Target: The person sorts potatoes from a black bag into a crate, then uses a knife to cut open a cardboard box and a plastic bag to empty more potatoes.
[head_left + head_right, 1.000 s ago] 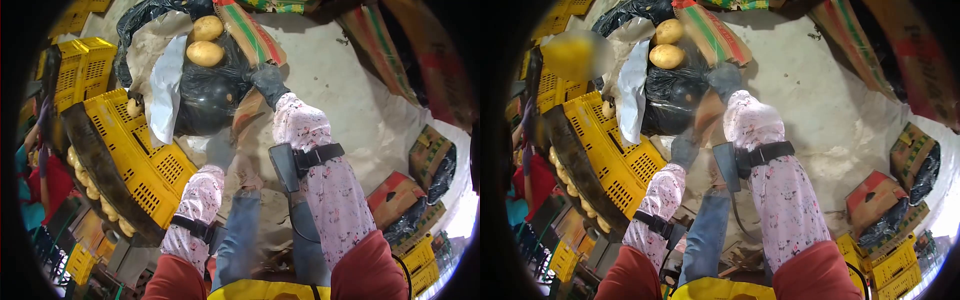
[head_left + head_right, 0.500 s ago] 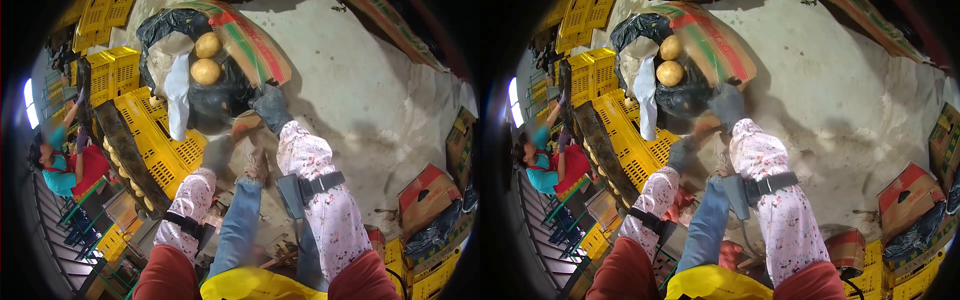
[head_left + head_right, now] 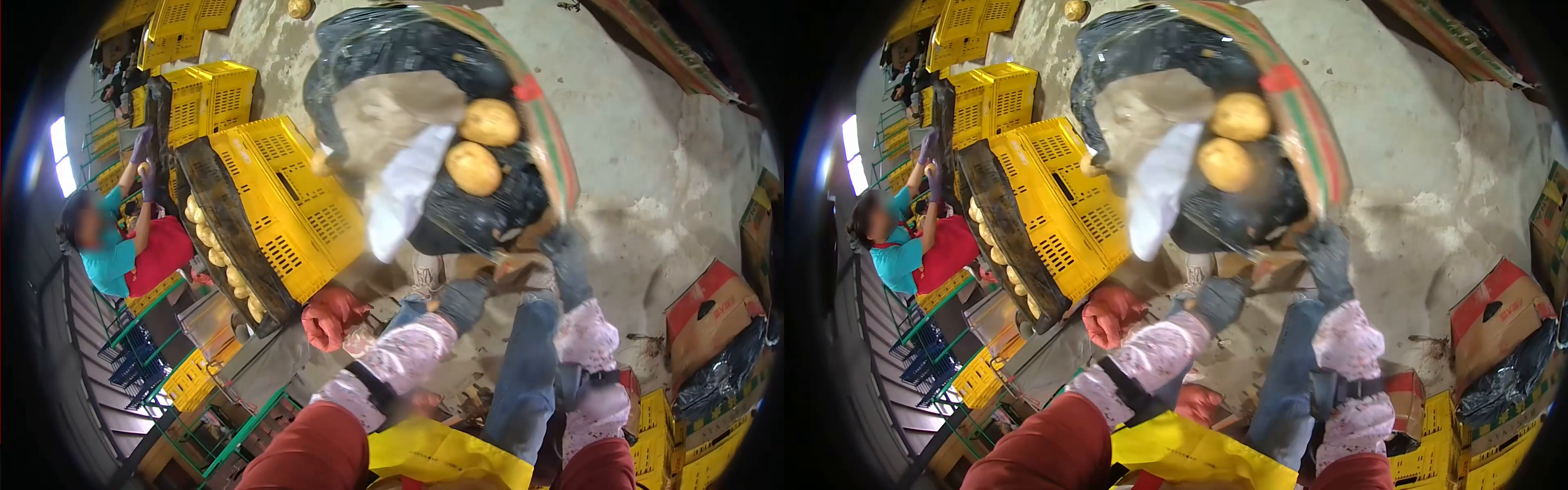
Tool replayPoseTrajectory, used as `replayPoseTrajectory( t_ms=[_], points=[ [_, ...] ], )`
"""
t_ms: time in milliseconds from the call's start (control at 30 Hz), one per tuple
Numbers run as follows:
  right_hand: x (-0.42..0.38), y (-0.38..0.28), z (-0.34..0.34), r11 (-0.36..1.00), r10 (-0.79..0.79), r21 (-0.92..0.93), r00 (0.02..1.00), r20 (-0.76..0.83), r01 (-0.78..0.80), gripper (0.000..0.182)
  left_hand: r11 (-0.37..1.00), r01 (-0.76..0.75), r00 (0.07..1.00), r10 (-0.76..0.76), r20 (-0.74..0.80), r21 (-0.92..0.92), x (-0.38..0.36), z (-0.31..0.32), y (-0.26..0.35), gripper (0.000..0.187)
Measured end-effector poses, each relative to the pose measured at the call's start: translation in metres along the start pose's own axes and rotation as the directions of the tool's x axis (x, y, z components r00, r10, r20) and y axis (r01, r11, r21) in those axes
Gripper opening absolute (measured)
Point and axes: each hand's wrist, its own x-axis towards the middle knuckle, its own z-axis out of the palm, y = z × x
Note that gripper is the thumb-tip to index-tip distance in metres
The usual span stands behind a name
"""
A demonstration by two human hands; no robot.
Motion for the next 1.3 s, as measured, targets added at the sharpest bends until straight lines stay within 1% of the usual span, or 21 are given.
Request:
replayPoseTrajectory(
  t_ms=[167, 267, 333, 467, 500, 567, 600, 700, 733, 800, 900, 967, 1000, 1033, 1067, 1100, 1167, 1200, 1233, 1267, 1300],
  points=[
    [-0.059, 0.048, -0.041, 0.98, 0.154, 0.15, 0.979, -0.134, -0.134, 0.011, 0.976, -0.173, 0.985, 0.175, 0.004, -0.136, -0.03, 0.035, 0.029, 0.018],
    [-0.082, 0.054, -0.036, 0.95, 0.123, 0.301, 0.984, -0.127, -0.08, 0.017, 0.959, -0.186, 0.982, 0.187, -0.02, -0.215, -0.055, 0.032, 0.009, 0.019],
    [-0.083, 0.076, -0.031, 0.958, 0.097, 0.279, 0.99, -0.102, -0.066, 0.012, 0.964, -0.169, 0.983, 0.18, 0.035, -0.204, -0.073, 0.011, -0.017, 0.022],
    [-0.054, 0.096, -0.005, 0.988, 0.104, -0.074, 0.941, -0.321, -0.135, 0.014, 0.927, -0.142, 0.986, 0.163, 0.031, -0.348, -0.135, -0.004, -0.069, 0.032],
    [-0.044, 0.118, -0.011, 0.988, 0.128, -0.037, 0.917, -0.377, -0.153, 0.013, 0.923, -0.059, 0.987, 0.111, 0.117, -0.379, -0.148, -0.004, -0.076, 0.033],
    [-0.034, 0.153, -0.023, 0.941, -0.076, -0.333, 0.917, -0.393, -0.064, 0.014, 0.904, 0.001, 0.97, 0.103, 0.219, -0.427, -0.173, -0.001, -0.078, 0.035],
    [-0.036, 0.14, -0.019, 0.977, 0.095, -0.127, 0.879, -0.466, -0.173, 0.016, 0.89, 0.059, 0.983, 0.027, 0.18, -0.451, -0.182, 0.0, -0.075, 0.034],
    [-0.042, 0.109, -0.013, 0.977, 0.13, -0.109, 0.918, -0.374, -0.183, 0.018, 0.807, 0.182, 0.977, -0.081, 0.199, -0.562, -0.194, 0.0, -0.061, 0.038],
    [-0.043, 0.112, -0.015, 0.994, 0.108, 0.028, 0.937, -0.331, -0.105, 0.017, 0.745, 0.263, 0.958, -0.126, 0.258, -0.613, -0.199, 0.005, -0.057, 0.045],
    [-0.042, 0.129, -0.024, 0.999, 0.034, -0.009, 0.932, -0.36, -0.04, 0.017, 0.713, 0.222, 0.97, -0.096, 0.222, -0.665, -0.208, 0.019, -0.05, 0.049],
    [-0.052, 0.102, -0.017, 0.962, -0.085, -0.269, 0.904, -0.418, -0.035, 0.025, 0.591, 0.359, 0.931, -0.178, 0.317, -0.723, -0.203, -0.014, -0.024, 0.045],
    [-0.043, 0.118, -0.03, 0.916, -0.2, -0.399, 0.915, -0.351, 0.047, 0.027, 0.493, 0.118, 0.992, -0.103, 0.077, -0.862, -0.211, -0.02, -0.017, 0.039],
    [-0.042, 0.132, -0.033, 0.891, -0.26, -0.44, 0.923, -0.284, 0.115, 0.025, 0.497, 0.177, 0.984, -0.121, 0.135, -0.85, -0.218, -0.031, -0.011, 0.039],
    [-0.034, 0.139, -0.031, 0.837, -0.233, -0.548, 0.894, -0.383, -0.016, 0.025, 0.522, 0.194, 0.98, -0.142, 0.14, -0.83, -0.212, -0.046, -0.01, 0.041],
    [-0.033, 0.145, -0.032, 0.638, -0.545, -0.734, 0.809, -0.217, 0.233, 0.025, 0.551, 0.191, 0.98, -0.148, 0.129, -0.812, -0.199, -0.049, -0.015, 0.042],
    [-0.033, 0.146, -0.03, 0.741, -0.522, -0.621, 0.799, -0.297, 0.253, 0.022, 0.511, 0.181, 0.978, -0.187, 0.097, -0.84, -0.198, -0.026, -0.036, 0.04],
    [-0.007, 0.203, -0.061, 0.117, -0.595, -0.985, 0.803, 0.033, 0.128, 0.017, -0.124, 0.264, 0.924, -0.251, 0.287, -0.957, -0.181, -0.009, -0.063, 0.038],
    [0.0, 0.194, -0.05, 0.588, -0.429, -0.809, 0.851, -0.302, 0.009, 0.03, -0.427, 0.29, 0.885, -0.221, 0.41, -0.856, -0.176, -0.013, -0.066, 0.037],
    [-0.008, 0.174, -0.037, 0.787, -0.385, -0.614, 0.827, -0.409, 0.062, 0.026, -0.688, 0.271, 0.83, -0.187, 0.526, -0.673, -0.172, -0.017, -0.069, 0.037],
    [-0.019, 0.157, -0.024, 0.916, -0.324, -0.378, 0.801, -0.504, 0.133, 0.021, -0.147, 0.334, 0.872, -0.327, 0.365, -0.931, -0.174, -0.017, -0.077, 0.037],
    [-0.026, 0.152, -0.015, 0.918, -0.316, -0.376, 0.808, -0.497, 0.128, 0.021, 0.451, 0.298, 0.931, -0.33, 0.153, -0.841, -0.174, -0.018, -0.081, 0.037]
  ],
)
